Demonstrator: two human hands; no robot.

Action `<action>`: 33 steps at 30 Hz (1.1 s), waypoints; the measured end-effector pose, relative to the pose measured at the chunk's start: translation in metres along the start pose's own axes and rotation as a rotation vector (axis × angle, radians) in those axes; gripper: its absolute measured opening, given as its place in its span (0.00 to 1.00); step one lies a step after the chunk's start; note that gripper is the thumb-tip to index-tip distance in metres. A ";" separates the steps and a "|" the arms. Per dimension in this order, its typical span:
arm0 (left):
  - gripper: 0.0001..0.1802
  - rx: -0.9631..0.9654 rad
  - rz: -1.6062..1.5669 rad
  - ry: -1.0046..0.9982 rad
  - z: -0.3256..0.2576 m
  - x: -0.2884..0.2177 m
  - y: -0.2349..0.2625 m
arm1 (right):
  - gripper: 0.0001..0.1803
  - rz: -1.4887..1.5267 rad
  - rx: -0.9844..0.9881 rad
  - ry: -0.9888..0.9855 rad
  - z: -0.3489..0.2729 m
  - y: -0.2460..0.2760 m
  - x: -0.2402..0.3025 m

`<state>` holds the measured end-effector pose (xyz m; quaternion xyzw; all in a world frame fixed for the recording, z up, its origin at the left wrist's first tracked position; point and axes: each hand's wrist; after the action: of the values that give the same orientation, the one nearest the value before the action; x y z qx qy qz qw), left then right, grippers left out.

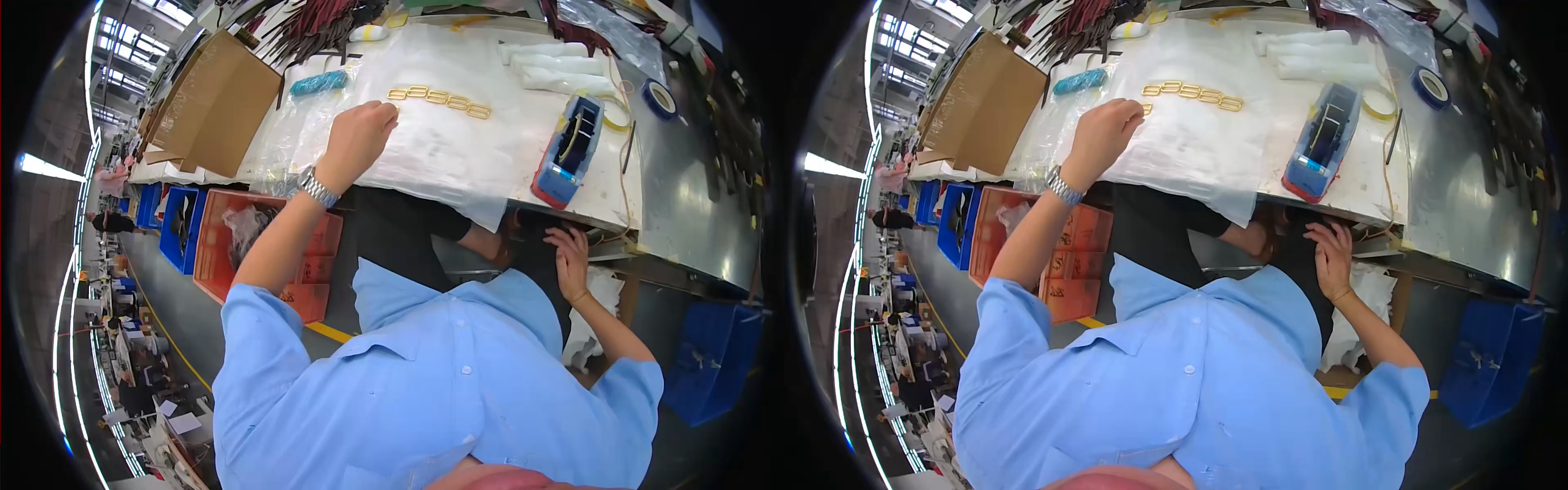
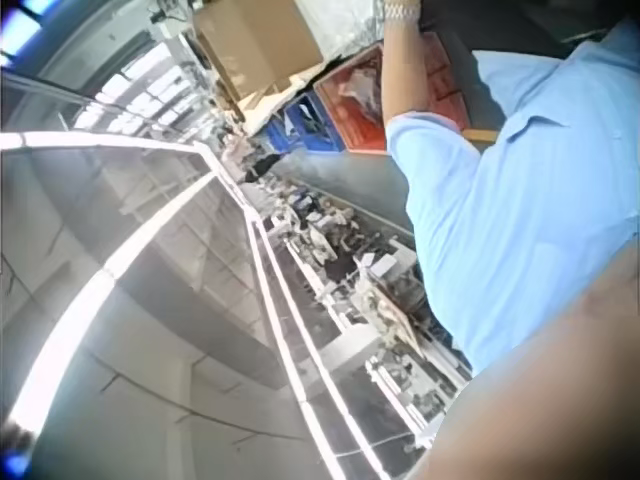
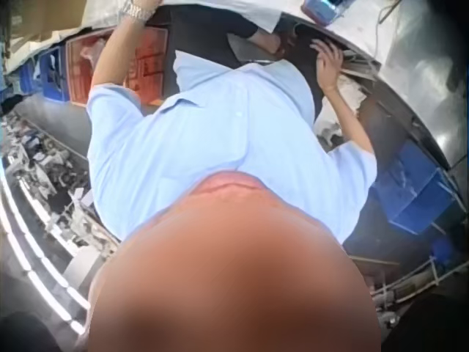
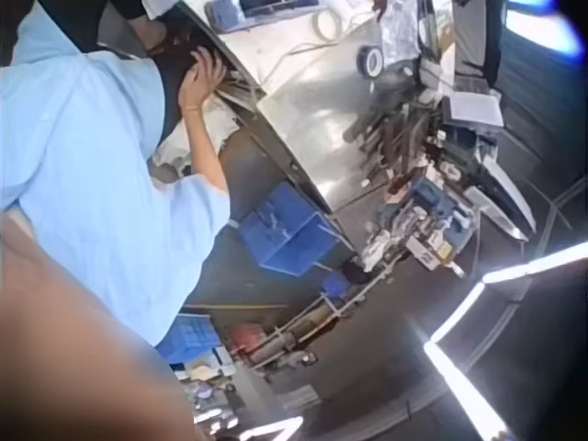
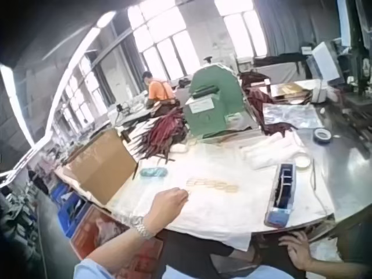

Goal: The recorder is wrapping gold-colored metal buckles with protective film and securing them with tape before placing them into a plastic bag.

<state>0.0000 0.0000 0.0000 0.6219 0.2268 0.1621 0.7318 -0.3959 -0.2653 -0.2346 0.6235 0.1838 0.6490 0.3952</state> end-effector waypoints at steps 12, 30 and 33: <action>0.04 0.057 0.243 -0.307 0.046 0.055 -0.054 | 0.11 0.071 -0.107 -0.081 -0.007 0.009 0.019; 0.06 0.041 0.227 -0.240 0.058 0.061 -0.063 | 0.27 0.112 -0.571 -0.249 0.077 0.070 0.132; 0.06 0.002 0.207 -0.203 0.059 0.067 -0.063 | 0.27 0.101 -0.575 -0.240 0.079 0.069 0.130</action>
<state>0.0855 -0.0256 -0.0633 0.6559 0.0865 0.1726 0.7297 -0.3287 -0.2314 -0.0860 0.5669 -0.0865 0.6149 0.5413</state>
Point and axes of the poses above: each hand's wrist, its own z-axis towards the middle knuckle, its own y-axis out of the back of the hand, x = y × z, and after that the axes turned 9 degrees about x, right-handed
